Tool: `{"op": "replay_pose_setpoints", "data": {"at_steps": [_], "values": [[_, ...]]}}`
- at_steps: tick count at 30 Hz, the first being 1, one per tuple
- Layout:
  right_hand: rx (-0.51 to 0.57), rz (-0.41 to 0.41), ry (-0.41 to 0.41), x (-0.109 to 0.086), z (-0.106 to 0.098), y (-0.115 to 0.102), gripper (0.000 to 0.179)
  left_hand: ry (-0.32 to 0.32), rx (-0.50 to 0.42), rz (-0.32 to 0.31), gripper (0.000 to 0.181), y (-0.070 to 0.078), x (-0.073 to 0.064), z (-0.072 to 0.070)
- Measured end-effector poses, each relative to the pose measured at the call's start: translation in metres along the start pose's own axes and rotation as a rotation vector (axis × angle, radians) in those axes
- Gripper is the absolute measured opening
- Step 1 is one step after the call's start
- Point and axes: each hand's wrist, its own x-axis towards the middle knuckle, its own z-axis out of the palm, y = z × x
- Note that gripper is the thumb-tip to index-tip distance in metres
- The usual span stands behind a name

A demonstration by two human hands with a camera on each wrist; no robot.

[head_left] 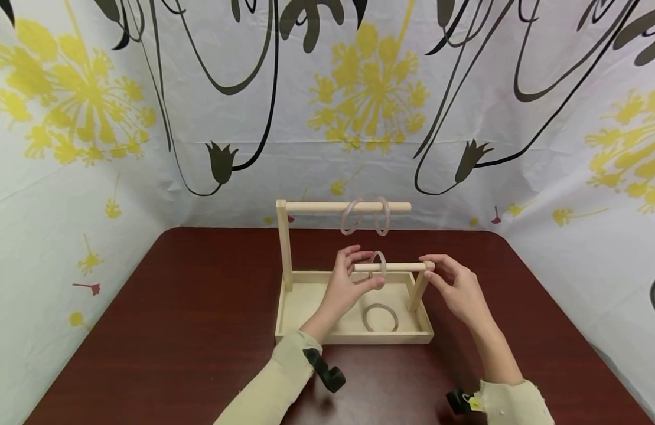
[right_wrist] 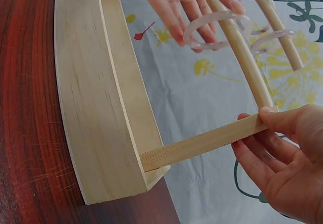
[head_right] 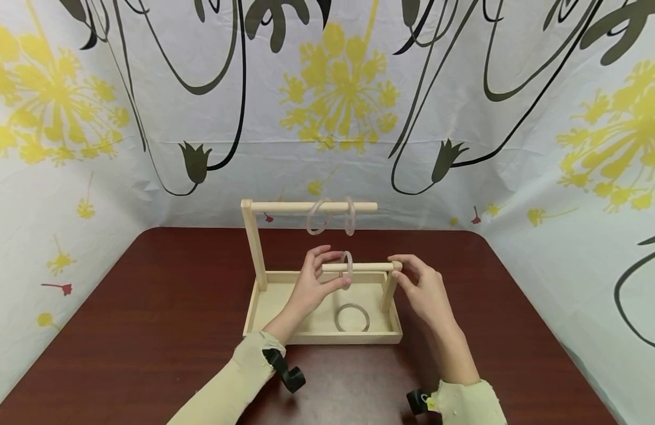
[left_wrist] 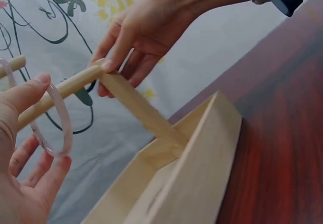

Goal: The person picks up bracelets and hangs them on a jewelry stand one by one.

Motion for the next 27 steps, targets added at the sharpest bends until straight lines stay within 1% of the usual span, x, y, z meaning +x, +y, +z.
{"op": "replay_pose_setpoints", "data": {"at_steps": [5,8,10,12,14,17,19,22,24,27], "values": [[0.005,-0.009,0.008,0.002,-0.001,0.000,0.026,-0.002,-0.018,0.006,0.078,-0.006,0.003,0.011],[0.009,-0.010,0.010,0.002,-0.001,-0.001,0.025,-0.006,-0.053,0.012,0.077,-0.007,0.004,0.017],[0.007,-0.010,0.008,0.001,0.000,-0.001,0.025,0.005,-0.061,0.006,0.077,-0.009,0.003,0.019],[0.007,-0.008,0.003,-0.002,0.001,0.000,0.026,0.015,-0.078,-0.017,0.076,-0.011,0.001,0.020],[0.004,-0.005,0.000,-0.004,0.003,0.001,0.026,0.017,-0.096,-0.037,0.075,-0.015,-0.002,0.021],[0.007,0.004,0.002,-0.008,0.004,0.001,0.026,0.000,-0.104,-0.063,0.072,-0.019,-0.006,0.022],[0.016,0.003,0.005,-0.008,0.005,0.001,0.026,-0.017,-0.100,-0.061,0.069,-0.021,-0.007,0.022],[0.031,-0.006,0.007,-0.007,0.004,0.000,0.027,-0.041,-0.085,-0.059,0.066,-0.020,-0.006,0.019],[0.035,-0.013,0.010,-0.006,0.003,0.000,0.027,-0.059,-0.058,-0.058,0.065,-0.019,-0.005,0.017],[0.022,-0.019,0.018,-0.003,0.001,0.000,0.027,-0.082,-0.021,-0.075,0.066,-0.018,-0.003,0.012]]}}
